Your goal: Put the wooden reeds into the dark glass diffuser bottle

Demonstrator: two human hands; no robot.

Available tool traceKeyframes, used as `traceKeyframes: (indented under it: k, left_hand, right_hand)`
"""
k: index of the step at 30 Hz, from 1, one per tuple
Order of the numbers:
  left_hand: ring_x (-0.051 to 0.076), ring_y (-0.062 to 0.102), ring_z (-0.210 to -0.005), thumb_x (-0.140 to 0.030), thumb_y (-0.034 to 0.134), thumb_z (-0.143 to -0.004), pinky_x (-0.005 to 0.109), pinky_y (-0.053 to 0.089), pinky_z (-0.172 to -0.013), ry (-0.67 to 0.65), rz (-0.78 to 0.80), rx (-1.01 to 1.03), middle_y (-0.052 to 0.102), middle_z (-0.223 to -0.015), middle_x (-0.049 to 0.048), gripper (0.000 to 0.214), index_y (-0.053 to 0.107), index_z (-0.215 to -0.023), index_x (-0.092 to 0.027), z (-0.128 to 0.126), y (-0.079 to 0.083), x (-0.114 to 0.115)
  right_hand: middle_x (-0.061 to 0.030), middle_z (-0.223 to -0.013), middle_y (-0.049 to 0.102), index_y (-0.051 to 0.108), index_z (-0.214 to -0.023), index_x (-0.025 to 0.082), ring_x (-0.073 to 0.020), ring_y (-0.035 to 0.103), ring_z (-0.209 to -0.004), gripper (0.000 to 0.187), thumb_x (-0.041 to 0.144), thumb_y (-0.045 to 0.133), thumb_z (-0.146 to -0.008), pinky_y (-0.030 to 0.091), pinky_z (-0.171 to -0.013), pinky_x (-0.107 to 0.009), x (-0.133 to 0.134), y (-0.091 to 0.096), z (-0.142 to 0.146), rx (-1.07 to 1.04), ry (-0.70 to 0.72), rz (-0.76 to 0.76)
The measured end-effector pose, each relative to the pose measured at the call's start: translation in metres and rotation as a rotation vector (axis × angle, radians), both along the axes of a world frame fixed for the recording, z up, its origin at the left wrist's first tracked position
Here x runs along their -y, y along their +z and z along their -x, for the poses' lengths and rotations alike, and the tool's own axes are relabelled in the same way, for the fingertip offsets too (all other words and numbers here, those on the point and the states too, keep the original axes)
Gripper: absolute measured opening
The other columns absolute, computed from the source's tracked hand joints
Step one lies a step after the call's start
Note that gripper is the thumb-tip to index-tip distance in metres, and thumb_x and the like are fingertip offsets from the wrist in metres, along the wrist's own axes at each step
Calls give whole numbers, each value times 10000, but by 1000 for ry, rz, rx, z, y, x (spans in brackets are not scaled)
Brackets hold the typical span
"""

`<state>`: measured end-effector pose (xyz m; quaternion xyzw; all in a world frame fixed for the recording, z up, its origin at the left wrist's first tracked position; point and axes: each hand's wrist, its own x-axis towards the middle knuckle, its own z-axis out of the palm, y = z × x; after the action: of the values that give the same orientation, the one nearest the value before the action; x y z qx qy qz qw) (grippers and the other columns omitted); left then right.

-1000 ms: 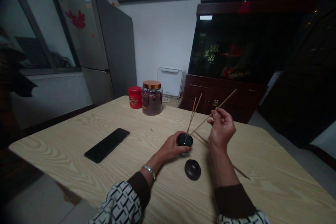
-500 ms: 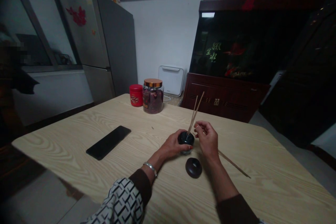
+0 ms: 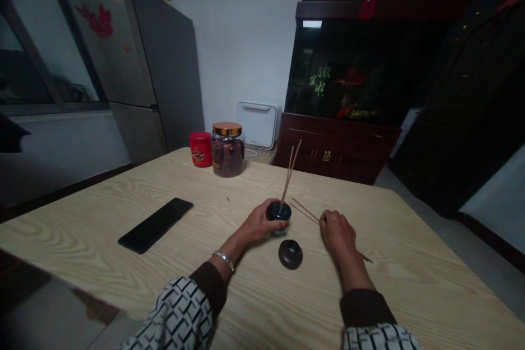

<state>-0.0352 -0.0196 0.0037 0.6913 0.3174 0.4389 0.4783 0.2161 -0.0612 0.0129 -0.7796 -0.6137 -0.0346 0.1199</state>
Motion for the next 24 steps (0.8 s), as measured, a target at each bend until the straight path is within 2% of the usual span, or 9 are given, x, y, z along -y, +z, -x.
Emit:
traceKeyframes:
  k: [6, 12, 16, 19, 21, 24]
  left_hand:
    - [233, 625, -962, -358, 846, -651, 393, 506, -909, 11, -18, 0, 667, -1030, 87, 632, 608, -1205, -165, 0, 0, 1]
    - [238, 625, -962, -362, 849, -644, 406, 503, -913, 4, -14, 10, 666, -1018, 92, 635, 612, -1197, -161, 0, -1, 0]
    - [238, 620, -965, -382, 856, -635, 399, 504, -907, 8, -18, 16, 663, -1015, 89, 636, 616, -1184, -168, 0, -1, -1]
    - [235, 619, -955, -391, 863, -622, 387, 508, -893, 6, -8, 27, 662, -1008, 84, 652, 614, -1182, -168, 0, -1, 0]
    - [231, 620, -947, -394, 864, -622, 379, 510, -882, 8, -8, 23, 661, -1012, 85, 660, 612, -1188, -167, -1, -2, 0]
    - [228, 620, -946, -397, 863, -627, 372, 511, -872, 9, -14, 10, 658, -1033, 90, 664, 611, -1198, -171, -1, -3, -1]
  right_hand:
    - [-88, -975, 690, 627, -922, 217, -224, 622, -927, 209, 234, 418, -933, 363, -687, -305, -2, 1, 3, 68, 4, -20]
    - [-72, -982, 703, 629, -931, 230, -220, 636, -923, 154, 254, 483, -888, 367, -689, -296, -4, 5, 3, -43, 33, 64]
    - [-57, -897, 700, 638, -853, 228, -205, 629, -833, 156, 273, 491, -876, 370, -668, -294, -1, 11, 2, -123, 51, 31]
    - [-32, -831, 688, 653, -830, 232, -190, 614, -763, 153, 293, 516, -862, 380, -650, -291, 1, 26, -1, -234, 86, -138]
    - [-26, -829, 685, 669, -854, 227, -182, 610, -763, 147, 330, 563, -846, 406, -665, -289, 3, 44, -1, -385, 114, -377]
    - [-13, -805, 660, 673, -912, 209, -157, 598, -729, 226, 394, 676, -781, 437, -619, -261, 6, 75, 11, -808, 119, -791]
